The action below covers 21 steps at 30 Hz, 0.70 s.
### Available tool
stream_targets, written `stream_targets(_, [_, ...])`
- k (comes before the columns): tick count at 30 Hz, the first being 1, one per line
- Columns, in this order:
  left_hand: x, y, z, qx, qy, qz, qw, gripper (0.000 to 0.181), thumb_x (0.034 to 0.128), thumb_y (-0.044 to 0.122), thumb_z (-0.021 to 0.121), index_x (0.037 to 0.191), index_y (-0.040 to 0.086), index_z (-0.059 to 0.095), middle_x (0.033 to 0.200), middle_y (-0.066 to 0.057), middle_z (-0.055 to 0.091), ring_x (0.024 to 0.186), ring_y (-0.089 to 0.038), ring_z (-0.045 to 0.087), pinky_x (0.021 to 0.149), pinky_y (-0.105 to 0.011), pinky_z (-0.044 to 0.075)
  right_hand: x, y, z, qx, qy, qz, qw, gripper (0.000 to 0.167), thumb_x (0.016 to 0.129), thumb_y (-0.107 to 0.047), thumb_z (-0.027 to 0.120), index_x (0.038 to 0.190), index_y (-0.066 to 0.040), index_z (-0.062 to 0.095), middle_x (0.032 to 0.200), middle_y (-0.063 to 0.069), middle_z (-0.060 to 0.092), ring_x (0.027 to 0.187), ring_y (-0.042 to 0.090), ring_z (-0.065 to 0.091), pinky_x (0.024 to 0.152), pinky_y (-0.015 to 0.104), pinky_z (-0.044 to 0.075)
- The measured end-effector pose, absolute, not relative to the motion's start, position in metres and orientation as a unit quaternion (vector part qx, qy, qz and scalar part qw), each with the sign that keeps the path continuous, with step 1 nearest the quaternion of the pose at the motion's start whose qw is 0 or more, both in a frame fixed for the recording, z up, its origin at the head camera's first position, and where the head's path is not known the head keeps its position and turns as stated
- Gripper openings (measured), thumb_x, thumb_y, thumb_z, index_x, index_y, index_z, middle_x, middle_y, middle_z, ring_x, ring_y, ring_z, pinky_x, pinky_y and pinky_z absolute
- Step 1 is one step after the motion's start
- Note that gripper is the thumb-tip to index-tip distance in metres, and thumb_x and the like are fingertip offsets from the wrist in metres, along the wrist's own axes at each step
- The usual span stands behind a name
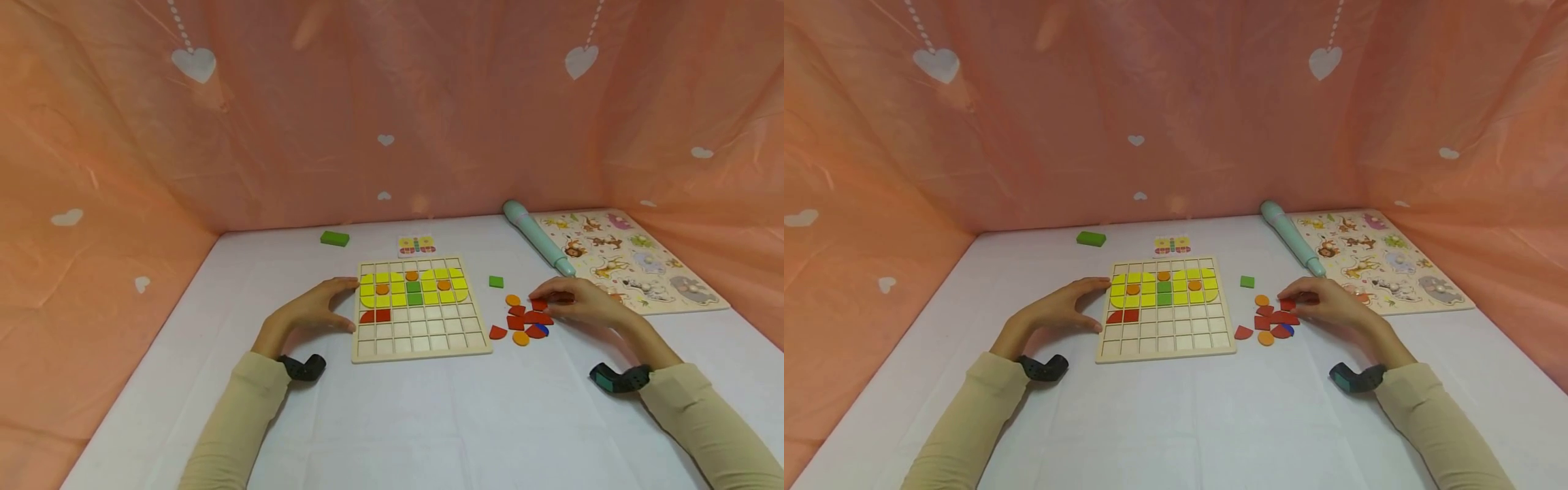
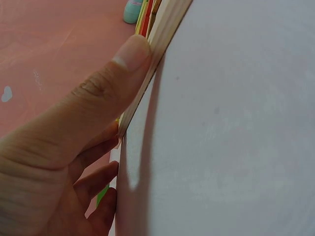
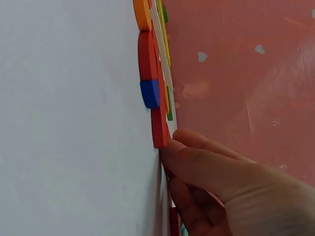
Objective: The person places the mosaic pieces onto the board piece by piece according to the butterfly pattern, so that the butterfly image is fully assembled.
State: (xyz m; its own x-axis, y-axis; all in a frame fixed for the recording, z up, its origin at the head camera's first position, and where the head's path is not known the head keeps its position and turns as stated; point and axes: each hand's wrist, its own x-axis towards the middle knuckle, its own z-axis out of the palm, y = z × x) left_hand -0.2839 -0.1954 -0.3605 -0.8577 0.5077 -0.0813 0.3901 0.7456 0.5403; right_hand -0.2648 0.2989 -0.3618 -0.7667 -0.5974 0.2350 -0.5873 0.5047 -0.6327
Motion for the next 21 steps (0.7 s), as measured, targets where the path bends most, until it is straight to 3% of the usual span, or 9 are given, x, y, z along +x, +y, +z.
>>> stream_targets(10, [-0.285,-0.196,-0.362,0.245,0.925,0.266,0.113,0.093,0.0692,0.035,0.082,0.144,0.006,0.034,0.149,-0.014,0.030,0.139,-0.033,0.021,0.113,-0.050,0.018,-0.271,0.281,-0.346,-0.307,0.869,-0.388,-0.012,0.029,0.085,-0.005,0.066,0.113,0.001,0.064,0.108,0.014,0.065,0.094,0.005,0.060,0.080,0.011,0.048])
stream_targets(21, [-0.285,-0.195,-0.362,0.241,0.926,0.268,0.113,0.093,0.0688,0.036,0.082,0.144,0.007,0.035,0.150,-0.013,0.029,0.139,-0.032,0.021,0.113,-0.050,0.018,-0.276,0.180,-0.321,-0.339,0.833,-0.438,-0.021,0.030,0.084,-0.007,0.068,0.114,-0.002,0.064,0.110,0.009,0.064,0.098,0.015,0.058,0.091,0.024,0.048])
